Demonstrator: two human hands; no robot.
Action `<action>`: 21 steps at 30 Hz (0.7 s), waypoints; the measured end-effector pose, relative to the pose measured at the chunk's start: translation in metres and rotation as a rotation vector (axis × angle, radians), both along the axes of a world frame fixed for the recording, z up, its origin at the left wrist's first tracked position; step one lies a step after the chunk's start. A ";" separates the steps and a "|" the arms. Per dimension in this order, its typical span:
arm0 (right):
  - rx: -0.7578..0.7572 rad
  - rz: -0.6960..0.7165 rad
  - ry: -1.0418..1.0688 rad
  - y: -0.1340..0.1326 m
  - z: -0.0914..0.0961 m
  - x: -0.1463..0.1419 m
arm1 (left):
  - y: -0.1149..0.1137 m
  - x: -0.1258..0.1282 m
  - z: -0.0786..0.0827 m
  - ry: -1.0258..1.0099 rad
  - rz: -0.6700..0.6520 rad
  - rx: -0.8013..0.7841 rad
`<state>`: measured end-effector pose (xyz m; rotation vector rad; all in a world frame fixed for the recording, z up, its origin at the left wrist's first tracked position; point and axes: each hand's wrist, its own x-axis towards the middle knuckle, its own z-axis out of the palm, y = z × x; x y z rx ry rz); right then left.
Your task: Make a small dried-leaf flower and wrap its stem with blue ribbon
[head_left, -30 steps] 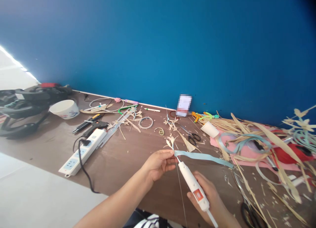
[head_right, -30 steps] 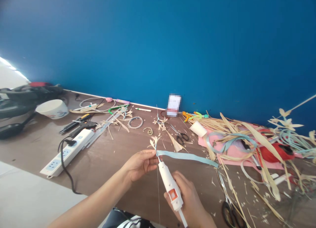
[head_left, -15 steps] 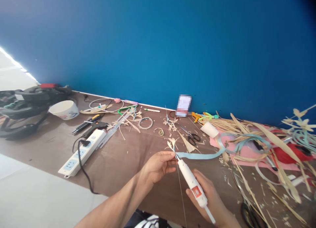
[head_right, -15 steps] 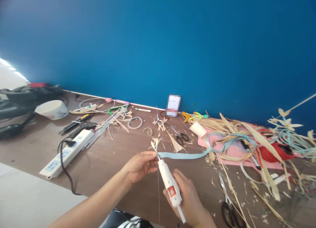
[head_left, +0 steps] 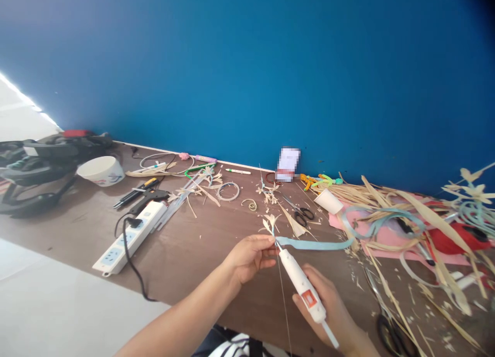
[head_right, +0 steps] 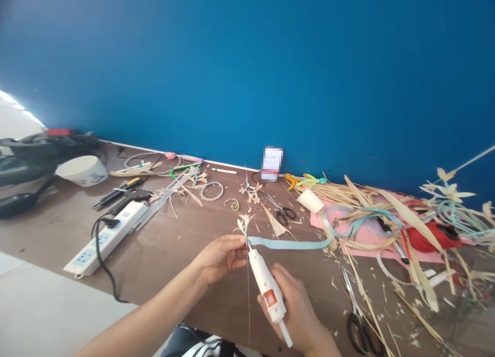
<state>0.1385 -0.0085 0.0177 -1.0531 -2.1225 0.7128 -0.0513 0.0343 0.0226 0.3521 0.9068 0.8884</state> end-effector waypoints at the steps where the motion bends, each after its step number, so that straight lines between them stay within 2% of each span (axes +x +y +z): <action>1: -0.005 0.008 -0.010 -0.001 0.000 0.001 | 0.000 -0.001 0.000 0.004 -0.003 0.005; 7: 0.020 -0.040 -0.014 -0.002 -0.003 0.004 | 0.000 -0.002 0.001 0.017 0.000 -0.006; 16: 0.005 -0.002 -0.018 -0.001 -0.003 0.001 | 0.000 -0.001 -0.001 0.008 0.003 -0.002; 21: 0.034 -0.037 -0.007 -0.003 -0.001 0.006 | 0.000 -0.003 0.001 0.027 -0.010 0.008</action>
